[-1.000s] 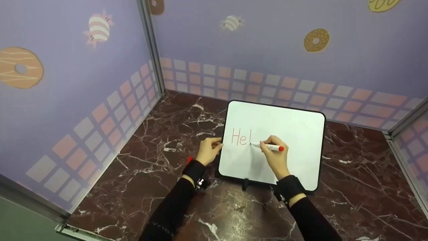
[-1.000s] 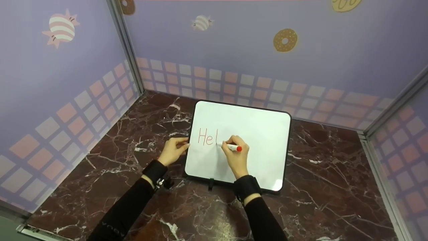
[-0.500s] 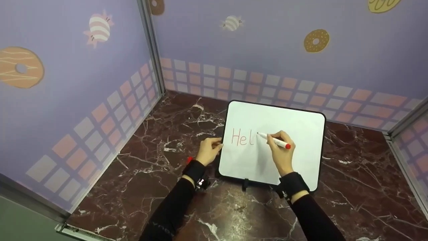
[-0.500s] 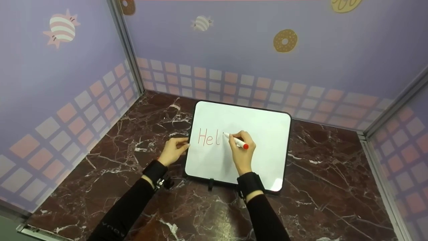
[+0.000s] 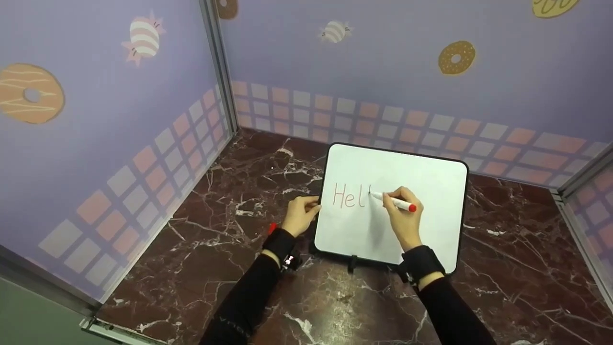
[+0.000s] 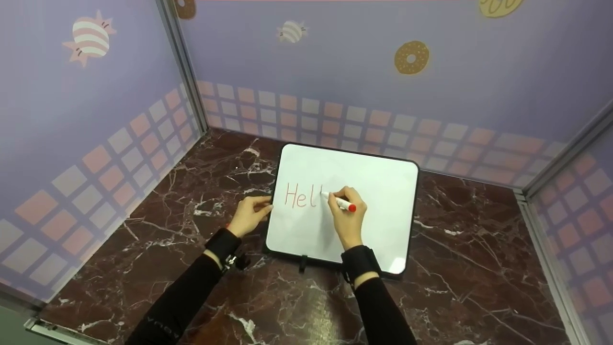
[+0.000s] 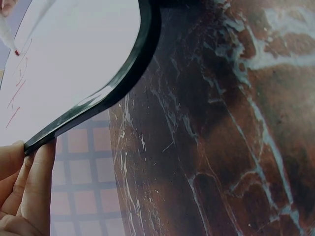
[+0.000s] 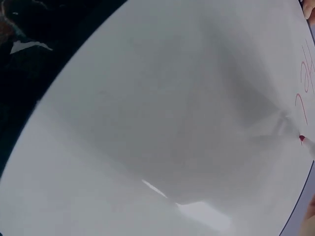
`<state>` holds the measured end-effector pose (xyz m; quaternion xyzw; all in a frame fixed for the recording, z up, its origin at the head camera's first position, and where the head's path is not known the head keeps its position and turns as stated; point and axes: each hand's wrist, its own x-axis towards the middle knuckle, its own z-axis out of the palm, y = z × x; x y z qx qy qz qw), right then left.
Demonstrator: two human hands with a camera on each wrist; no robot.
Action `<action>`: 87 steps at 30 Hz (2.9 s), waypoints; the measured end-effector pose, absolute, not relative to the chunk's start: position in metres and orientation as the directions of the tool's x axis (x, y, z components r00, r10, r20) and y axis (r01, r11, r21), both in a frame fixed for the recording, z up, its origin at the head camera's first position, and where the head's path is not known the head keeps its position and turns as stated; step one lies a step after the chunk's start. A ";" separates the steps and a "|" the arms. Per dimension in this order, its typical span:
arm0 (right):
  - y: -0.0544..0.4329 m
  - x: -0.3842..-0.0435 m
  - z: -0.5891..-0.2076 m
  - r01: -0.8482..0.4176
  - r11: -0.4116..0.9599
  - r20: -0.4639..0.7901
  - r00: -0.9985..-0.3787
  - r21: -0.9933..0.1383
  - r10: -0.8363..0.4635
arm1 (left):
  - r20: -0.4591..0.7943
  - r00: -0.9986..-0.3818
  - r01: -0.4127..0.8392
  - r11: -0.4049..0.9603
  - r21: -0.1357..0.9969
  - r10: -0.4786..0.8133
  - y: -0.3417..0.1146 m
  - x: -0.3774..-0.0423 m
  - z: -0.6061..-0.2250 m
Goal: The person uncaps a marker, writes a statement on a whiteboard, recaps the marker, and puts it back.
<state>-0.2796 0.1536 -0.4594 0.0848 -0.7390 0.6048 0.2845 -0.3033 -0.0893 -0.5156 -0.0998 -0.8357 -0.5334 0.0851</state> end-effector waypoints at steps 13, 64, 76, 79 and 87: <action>0.166 -0.265 -0.468 -0.448 0.292 0.506 -0.846 -0.845 0.168 | 0.238 -0.969 0.244 0.419 0.875 0.067 -0.089 -0.304 -0.515; 0.175 -0.266 -0.458 -0.458 0.249 0.520 -0.781 -0.854 0.346 | 0.257 -0.964 0.263 0.419 0.869 0.071 -0.090 -0.303 -0.515; 0.192 -0.265 -0.464 -0.410 0.303 0.504 -0.778 -0.860 0.376 | 0.259 -0.964 0.258 0.437 0.862 0.058 -0.092 -0.304 -0.519; 0.194 -0.265 -0.464 -0.410 0.301 0.503 -0.777 -0.861 0.379 | 0.257 -0.965 0.256 0.433 0.864 0.057 -0.091 -0.304 -0.518; 0.199 -0.265 -0.465 -0.405 0.284 0.488 -0.798 -0.869 0.353 | 0.247 -0.967 0.252 0.422 0.871 0.068 -0.089 -0.304 -0.518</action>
